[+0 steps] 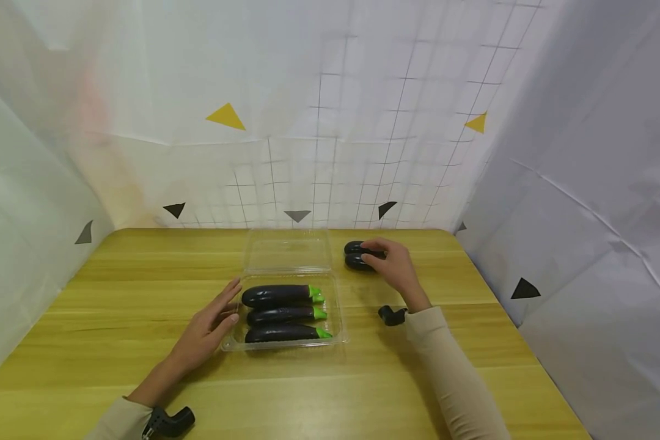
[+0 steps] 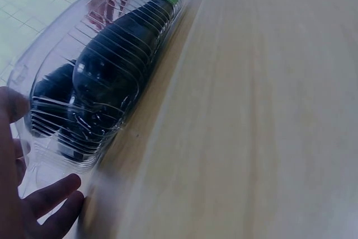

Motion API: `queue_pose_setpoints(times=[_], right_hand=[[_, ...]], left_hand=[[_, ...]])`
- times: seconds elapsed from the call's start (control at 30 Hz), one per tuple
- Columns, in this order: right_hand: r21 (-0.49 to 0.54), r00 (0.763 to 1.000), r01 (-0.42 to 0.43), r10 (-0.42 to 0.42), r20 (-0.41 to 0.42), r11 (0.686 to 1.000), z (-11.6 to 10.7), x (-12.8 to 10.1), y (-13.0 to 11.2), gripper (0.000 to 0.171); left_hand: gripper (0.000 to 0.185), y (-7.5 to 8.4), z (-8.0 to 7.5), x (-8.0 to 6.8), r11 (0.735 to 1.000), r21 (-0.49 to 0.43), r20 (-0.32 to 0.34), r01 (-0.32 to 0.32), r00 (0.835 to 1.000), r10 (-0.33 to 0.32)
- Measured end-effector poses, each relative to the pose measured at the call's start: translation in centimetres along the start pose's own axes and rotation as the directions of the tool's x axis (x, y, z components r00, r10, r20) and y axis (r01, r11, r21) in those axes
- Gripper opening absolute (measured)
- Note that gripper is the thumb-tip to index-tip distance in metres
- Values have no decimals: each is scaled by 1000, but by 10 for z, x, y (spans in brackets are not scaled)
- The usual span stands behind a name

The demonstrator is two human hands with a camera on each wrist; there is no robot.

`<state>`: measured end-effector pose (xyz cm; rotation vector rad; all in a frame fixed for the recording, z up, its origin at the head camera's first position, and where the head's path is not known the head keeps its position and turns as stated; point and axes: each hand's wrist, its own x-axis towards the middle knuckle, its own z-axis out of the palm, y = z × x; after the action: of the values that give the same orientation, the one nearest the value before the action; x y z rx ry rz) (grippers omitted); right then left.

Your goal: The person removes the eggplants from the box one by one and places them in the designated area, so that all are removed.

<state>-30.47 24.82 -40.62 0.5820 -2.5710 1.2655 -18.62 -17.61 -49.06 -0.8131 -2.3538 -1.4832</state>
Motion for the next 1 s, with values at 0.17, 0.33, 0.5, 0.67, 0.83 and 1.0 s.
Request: queue_pose_setpoints(times=[0.17,0.33,0.5,0.67,0.83,1.0], right_hand=[[25,1000,23,-23,-4,999,4,0,-18,28],[52,999,35,-36,8,998,6,-1,-33,28],[86,998,50,-52,19,995,9,-2,-46,27],[113,997,64,-69,38,991,16,-3,-59,28],[123,996,70,-76,47,990,22,-4,-70,29],[125,994,88,-96,57,988,23,-5,-77,28]], left_hand=[[62,1,0,0,1000,0,1,2,1000,-2],[62,2,0,0,1000,-4,1,-3,1000,3],[62,1,0,0,1000,1,1,-4,1000,4],[62,0,0,0,1000,2,2,-4,1000,4],[62,1,0,-1,1000,-6,8,6,1000,-6],[61,0,-1,-1,1000,-5,6,3,1000,-3]])
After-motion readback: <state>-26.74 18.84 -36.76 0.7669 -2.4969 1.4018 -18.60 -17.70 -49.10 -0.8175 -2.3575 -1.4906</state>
